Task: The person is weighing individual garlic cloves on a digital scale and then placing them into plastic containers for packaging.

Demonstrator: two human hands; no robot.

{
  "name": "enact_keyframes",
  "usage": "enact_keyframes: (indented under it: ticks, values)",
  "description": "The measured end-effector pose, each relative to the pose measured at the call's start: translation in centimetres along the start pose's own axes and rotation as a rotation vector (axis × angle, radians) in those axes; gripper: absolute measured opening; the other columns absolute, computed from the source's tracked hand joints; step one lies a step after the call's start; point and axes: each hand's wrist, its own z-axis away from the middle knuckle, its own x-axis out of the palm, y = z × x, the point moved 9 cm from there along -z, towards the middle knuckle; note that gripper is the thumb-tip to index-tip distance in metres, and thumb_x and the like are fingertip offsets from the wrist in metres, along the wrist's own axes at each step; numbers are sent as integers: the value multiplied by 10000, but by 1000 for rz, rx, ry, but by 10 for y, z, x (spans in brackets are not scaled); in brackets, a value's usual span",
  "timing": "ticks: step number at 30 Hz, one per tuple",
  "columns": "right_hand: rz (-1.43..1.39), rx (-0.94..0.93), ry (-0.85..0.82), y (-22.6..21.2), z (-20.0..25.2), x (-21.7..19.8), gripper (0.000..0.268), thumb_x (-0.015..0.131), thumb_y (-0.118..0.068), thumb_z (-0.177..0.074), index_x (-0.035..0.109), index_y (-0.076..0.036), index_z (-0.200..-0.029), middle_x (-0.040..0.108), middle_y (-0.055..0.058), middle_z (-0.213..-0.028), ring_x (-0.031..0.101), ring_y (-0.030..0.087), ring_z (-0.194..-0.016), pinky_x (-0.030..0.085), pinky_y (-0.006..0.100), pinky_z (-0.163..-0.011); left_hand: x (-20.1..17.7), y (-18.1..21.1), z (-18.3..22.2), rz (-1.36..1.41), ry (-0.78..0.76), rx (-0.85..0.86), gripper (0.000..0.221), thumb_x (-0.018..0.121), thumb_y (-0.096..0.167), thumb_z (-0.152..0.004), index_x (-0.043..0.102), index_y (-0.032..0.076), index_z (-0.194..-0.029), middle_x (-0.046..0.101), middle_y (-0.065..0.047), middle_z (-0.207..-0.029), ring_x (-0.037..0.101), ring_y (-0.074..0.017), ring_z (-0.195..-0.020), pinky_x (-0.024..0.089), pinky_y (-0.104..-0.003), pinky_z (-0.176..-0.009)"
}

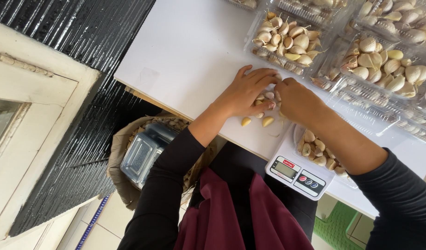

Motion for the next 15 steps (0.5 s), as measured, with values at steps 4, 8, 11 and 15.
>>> enact_keyframes:
  ticks: [4, 8, 11, 15]
  values:
    - [-62, -32, -36, -2, 3, -8, 429, 537, 65, -864, 655, 86, -1277, 624, 388, -1211, 686, 582, -1003, 622, 590, -780, 11, -14, 4, 21, 47, -17, 613, 694, 589, -913, 506, 206, -1353, 562, -23, -1379, 524, -206, -1348, 283, -518, -1177]
    - [239, 42, -68, -6, 17, -22, 475, 661, 37, -811, 635, 51, -1286, 638, 291, -1146, 739, 503, -918, 639, 564, -681, -7, 3, 11, 28, -35, -40, 810, 762, 637, -866, 430, 217, -1475, 472, -62, -1487, 408, -272, -1445, 236, -559, -1199]
    - [393, 76, -53, 5, 12, 5, 482, 686, 2, -809, 616, 13, -1286, 620, 227, -1112, 751, 438, -841, 629, 549, -611, -6, 7, 13, 17, -118, -64, 990, 829, 685, -777, 404, 216, -1538, 414, -96, -1578, 313, -321, -1513, 168, -596, -1221]
    - [399, 111, -22, 25, -1, 35, 443, 733, -23, -820, 596, 22, -1239, 605, 177, -1008, 752, 410, -745, 610, 551, -558, -1, 5, 17, 19, -158, -90, 1067, 852, 736, -677, 449, 183, -1496, 450, -107, -1541, 327, -309, -1501, 178, -585, -1227]
